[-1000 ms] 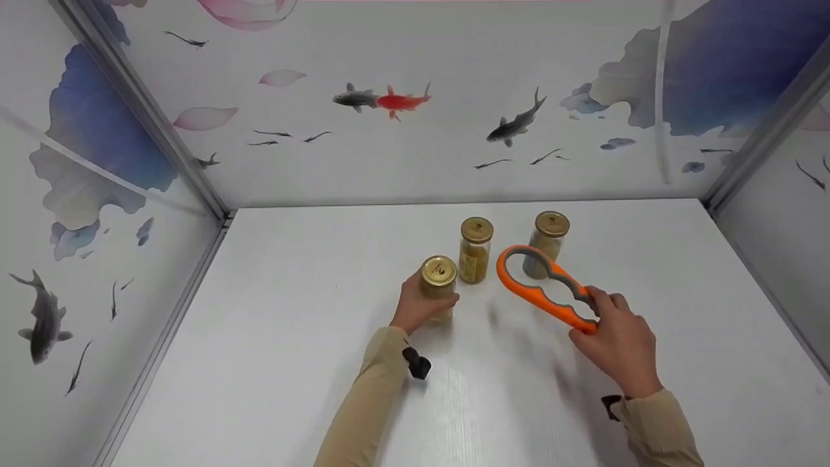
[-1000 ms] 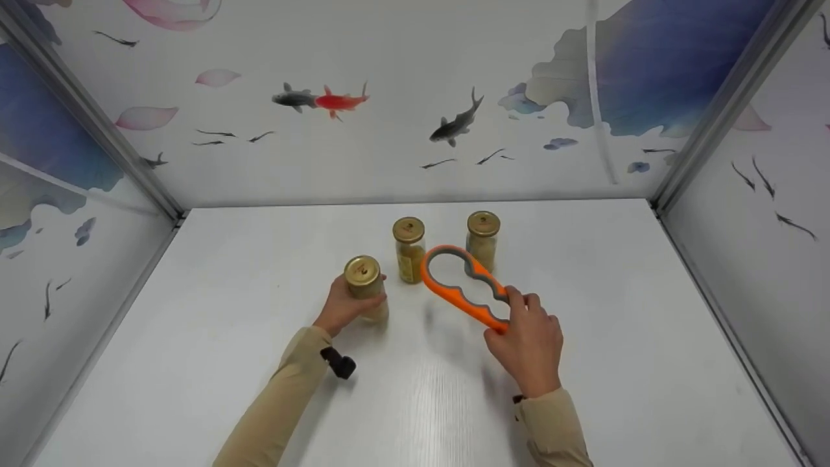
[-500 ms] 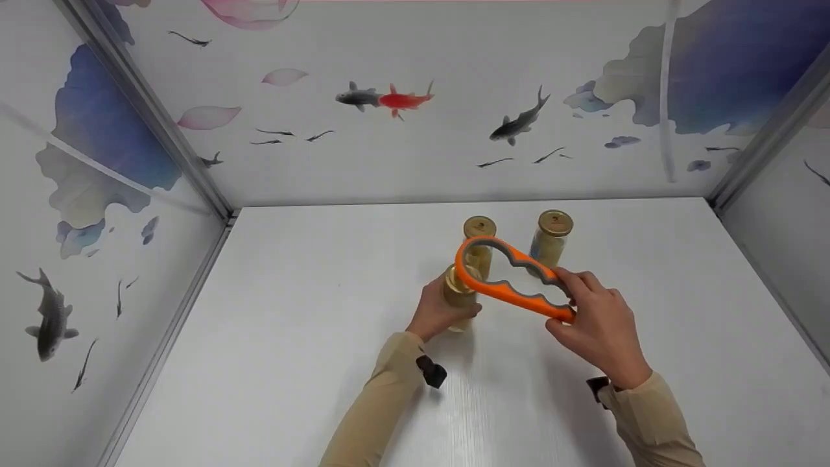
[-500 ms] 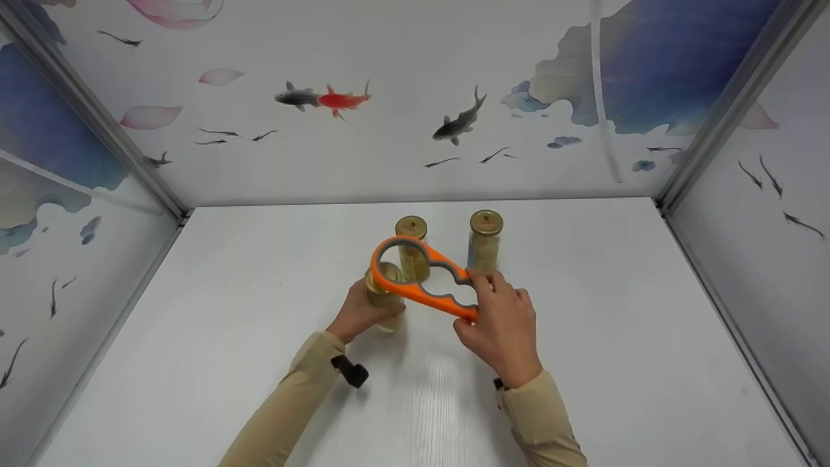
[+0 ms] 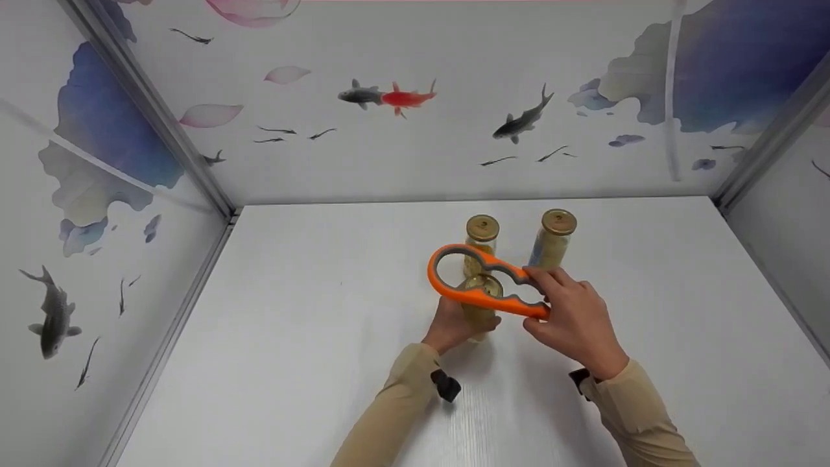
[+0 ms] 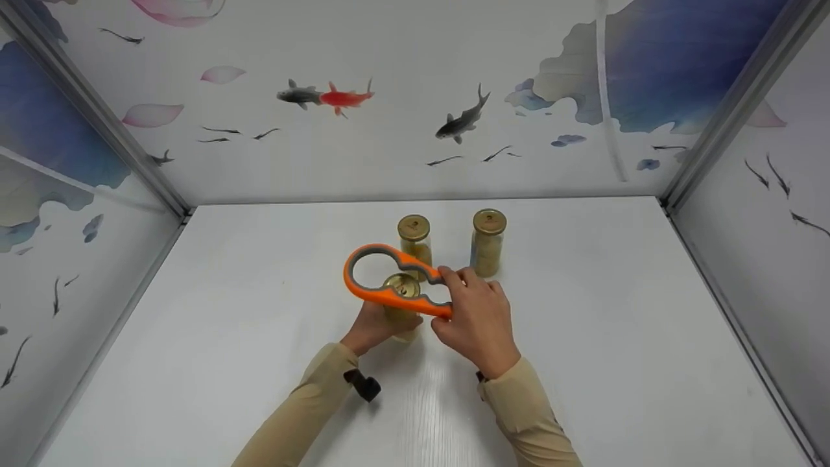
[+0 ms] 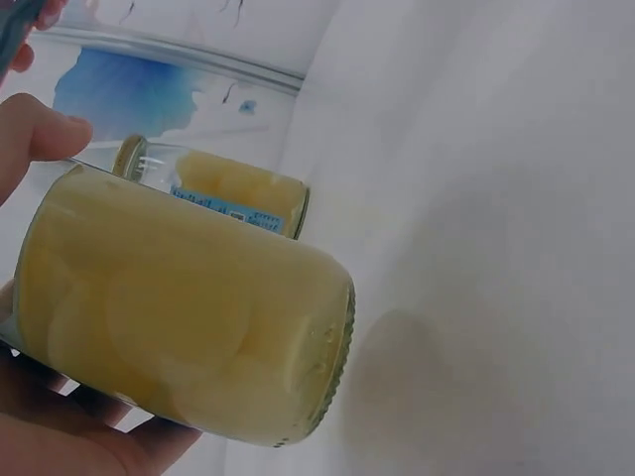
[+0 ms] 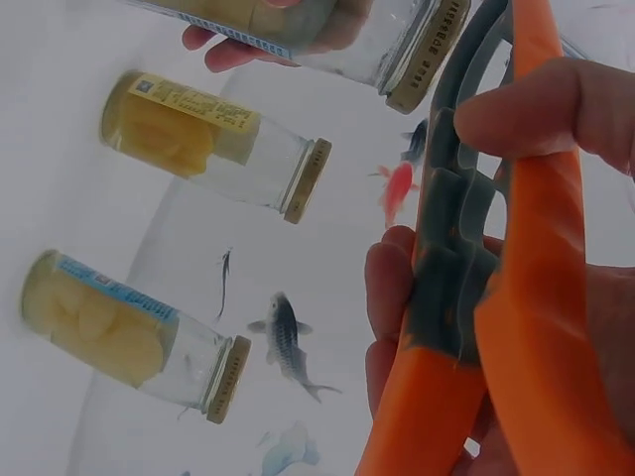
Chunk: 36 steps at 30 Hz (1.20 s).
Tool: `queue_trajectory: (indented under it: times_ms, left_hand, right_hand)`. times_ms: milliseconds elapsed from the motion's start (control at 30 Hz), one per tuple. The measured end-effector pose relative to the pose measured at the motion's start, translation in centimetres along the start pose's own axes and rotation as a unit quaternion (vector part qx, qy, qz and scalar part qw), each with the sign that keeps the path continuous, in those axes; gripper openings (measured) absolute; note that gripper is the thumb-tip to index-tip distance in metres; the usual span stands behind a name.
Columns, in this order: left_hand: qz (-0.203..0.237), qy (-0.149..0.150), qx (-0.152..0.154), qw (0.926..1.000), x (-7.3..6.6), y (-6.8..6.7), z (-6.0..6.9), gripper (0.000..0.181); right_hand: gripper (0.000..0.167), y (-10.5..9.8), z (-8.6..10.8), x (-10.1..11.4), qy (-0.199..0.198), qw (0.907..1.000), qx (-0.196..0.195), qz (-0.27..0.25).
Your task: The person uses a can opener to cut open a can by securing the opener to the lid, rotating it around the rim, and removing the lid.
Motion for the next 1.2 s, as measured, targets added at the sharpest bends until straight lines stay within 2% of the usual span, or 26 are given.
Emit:
queue_trajectory:
  times_ms: [33,100,433,667,867,1200]
  left_hand:
    - [0.005,-0.008,0.000,1.0000,0.5,0.3,-0.1,0.065]
    - [0.020,-0.016,0.000,0.9997,0.4,0.6,0.1,0.066]
    - [0.066,0.010,-0.010,0.9977,-0.7,1.8,0.4,0.066]
    - [0.079,0.012,-0.026,0.9965,-0.9,1.7,0.7,0.062]
    - [0.076,-0.005,-0.028,0.9967,-0.8,1.6,1.1,0.055]
    - [0.077,-0.047,-0.017,0.9958,-0.4,1.7,1.3,0.055]
  right_hand:
    - [0.057,0.2,0.0,0.0,0.000,1.0000,0.005,0.000]
    - [0.058,0.4,-0.1,0.1,-0.001,0.9999,0.012,0.003]
    - [0.059,0.8,0.0,0.5,-0.011,0.9981,0.054,0.025]
    - [0.059,0.9,0.0,-0.1,-0.012,0.9945,0.087,0.057]
    - [0.035,0.8,-0.2,-1.4,-0.001,0.9920,0.089,0.090]
    - [0.027,0.5,-0.4,-1.6,-0.031,0.9928,0.068,0.094]
Point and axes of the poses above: each hand's wrist, its own z-axis away from the middle knuckle, its own y-axis out of the palm, x = y × z, the point moved 7 cm from there along -z, towards the middle knuckle, and after that the axes turned 5 degrees about x, right-handed, at the moved point
